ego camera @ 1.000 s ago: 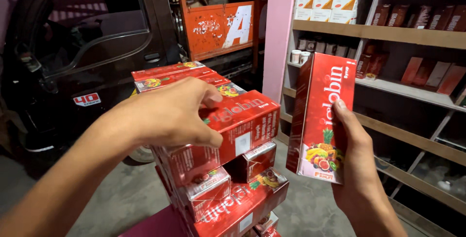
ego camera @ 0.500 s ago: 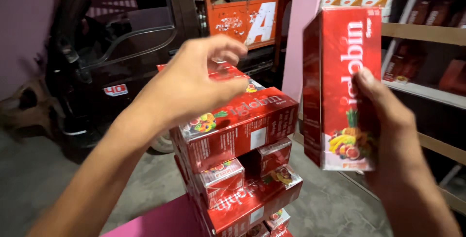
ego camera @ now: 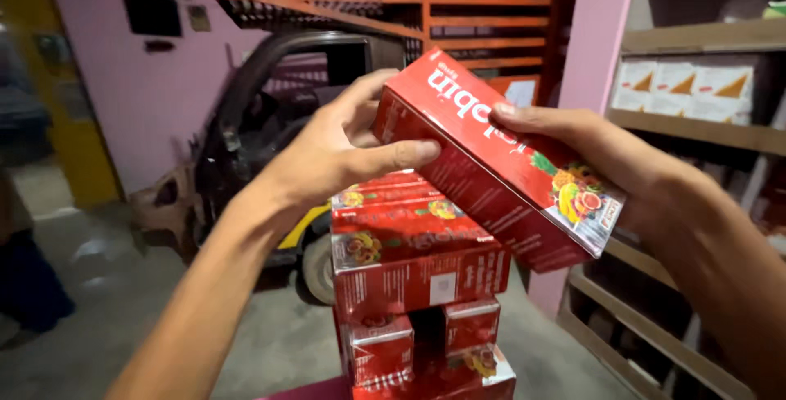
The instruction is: The person takes medicine syrup boxes from shelves by hand, arranging the boxes on the shelves and stacking them together.
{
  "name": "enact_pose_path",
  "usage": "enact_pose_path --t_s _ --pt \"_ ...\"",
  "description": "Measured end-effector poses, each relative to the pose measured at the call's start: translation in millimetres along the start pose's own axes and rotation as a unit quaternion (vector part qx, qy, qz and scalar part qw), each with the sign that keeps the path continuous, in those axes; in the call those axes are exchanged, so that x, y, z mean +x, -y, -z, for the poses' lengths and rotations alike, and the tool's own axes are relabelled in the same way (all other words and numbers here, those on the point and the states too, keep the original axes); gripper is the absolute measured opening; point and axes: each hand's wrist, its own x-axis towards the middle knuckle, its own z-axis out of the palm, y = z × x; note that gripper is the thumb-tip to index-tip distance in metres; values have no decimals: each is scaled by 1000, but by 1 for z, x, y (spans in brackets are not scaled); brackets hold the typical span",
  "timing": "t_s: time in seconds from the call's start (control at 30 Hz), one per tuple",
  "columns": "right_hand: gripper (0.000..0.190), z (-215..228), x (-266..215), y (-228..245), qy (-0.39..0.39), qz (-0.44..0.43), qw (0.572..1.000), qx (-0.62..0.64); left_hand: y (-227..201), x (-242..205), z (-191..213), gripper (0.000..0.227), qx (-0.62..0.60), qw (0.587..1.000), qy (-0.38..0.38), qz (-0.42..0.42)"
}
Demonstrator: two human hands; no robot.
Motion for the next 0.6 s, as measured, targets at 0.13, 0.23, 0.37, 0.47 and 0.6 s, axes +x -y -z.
enact_pose_path --t_s 0.13,0.23,0.37,0.47,0.6 --pt "52 -15 -7 3 -51 -45 998 -7 -3 -2 -13 107 -34 997 29 -68" --pt "52 -20 -11 1 -15 -44 999 18 -6 -8 -22 89 -122 989 15 -83" --pt "55 -15 -5 -11 24 7 998 56 -15 -15 -24 76 -95 995 -33 -20" --pt "68 1 8 -21 -14 21 997 69 -16 -16 -24 71 -121 990 -70 -38" --pt "77 9 13 -41 116 100 979 132 -9 -17 -20 63 -134 981 -140 3"
